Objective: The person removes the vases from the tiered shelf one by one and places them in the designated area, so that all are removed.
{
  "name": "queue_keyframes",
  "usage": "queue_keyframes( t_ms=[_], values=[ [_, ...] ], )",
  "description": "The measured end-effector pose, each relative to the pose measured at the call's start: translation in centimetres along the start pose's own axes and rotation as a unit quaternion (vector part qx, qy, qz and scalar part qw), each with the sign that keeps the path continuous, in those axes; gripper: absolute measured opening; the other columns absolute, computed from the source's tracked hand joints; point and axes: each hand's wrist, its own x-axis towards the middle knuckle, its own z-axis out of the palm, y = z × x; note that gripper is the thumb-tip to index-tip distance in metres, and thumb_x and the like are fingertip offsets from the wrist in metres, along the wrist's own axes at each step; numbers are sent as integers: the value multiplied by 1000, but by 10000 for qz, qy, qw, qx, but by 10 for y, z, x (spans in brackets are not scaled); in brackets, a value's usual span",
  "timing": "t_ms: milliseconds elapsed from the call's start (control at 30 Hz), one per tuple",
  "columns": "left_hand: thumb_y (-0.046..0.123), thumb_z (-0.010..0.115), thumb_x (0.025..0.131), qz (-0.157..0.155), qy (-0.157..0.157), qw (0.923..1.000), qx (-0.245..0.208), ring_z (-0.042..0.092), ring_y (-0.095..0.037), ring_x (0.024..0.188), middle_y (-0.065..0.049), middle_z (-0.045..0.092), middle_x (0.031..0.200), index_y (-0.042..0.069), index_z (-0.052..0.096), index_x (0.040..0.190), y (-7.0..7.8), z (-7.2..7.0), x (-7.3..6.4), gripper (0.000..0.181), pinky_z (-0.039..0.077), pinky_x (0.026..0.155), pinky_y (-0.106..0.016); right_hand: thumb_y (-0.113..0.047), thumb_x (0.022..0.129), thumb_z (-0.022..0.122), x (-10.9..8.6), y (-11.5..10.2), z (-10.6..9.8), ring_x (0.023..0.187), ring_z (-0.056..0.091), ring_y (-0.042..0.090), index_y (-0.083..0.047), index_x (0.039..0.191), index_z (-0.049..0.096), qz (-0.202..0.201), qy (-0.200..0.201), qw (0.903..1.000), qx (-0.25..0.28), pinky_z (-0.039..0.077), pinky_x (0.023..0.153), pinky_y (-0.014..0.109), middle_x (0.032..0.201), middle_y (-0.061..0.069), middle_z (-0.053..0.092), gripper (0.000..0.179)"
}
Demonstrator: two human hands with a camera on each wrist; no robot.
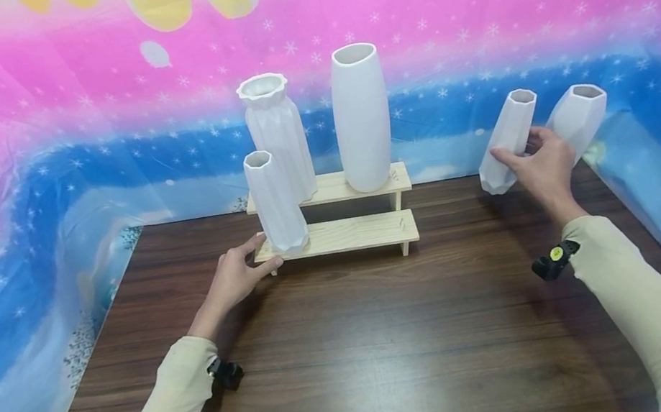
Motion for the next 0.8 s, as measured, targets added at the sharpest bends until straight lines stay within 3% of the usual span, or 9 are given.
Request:
queue_keyframes(
  t_ms=[233, 433, 800],
  values=[
    [43, 76, 93, 19, 3, 10000, -6, 28, -13, 47, -19, 44, 156, 6, 51, 151, 0, 0, 0, 73, 42, 66, -37, -47, 84, 82, 3, 7, 2, 121, 62, 36, 1, 140, 58, 165, 48, 9998, 86, 49, 102, 46, 134, 22, 65, 77],
    [42, 76, 93, 0, 10, 10000, -25, 28, -13, 47, -20, 44, 156, 6, 50, 151, 0, -1, -1, 73, 41, 64, -37, -51, 84, 81, 5, 13, 5, 121, 61, 36, 0, 142, 58, 326, 34, 9994, 113, 48, 103, 48, 135, 23, 65, 80],
    [42, 76, 93, 31, 53, 10000, -55, 33, -16, 51, -20, 45, 156, 5, 51, 151, 0, 0, -1, 73, 44, 75, -40, -53, 84, 80, 7, 25, 9, 121, 61, 35, -1, 142, 57, 387, 27, 9992, 93, 48, 102, 49, 136, 21, 64, 82]
  ],
)
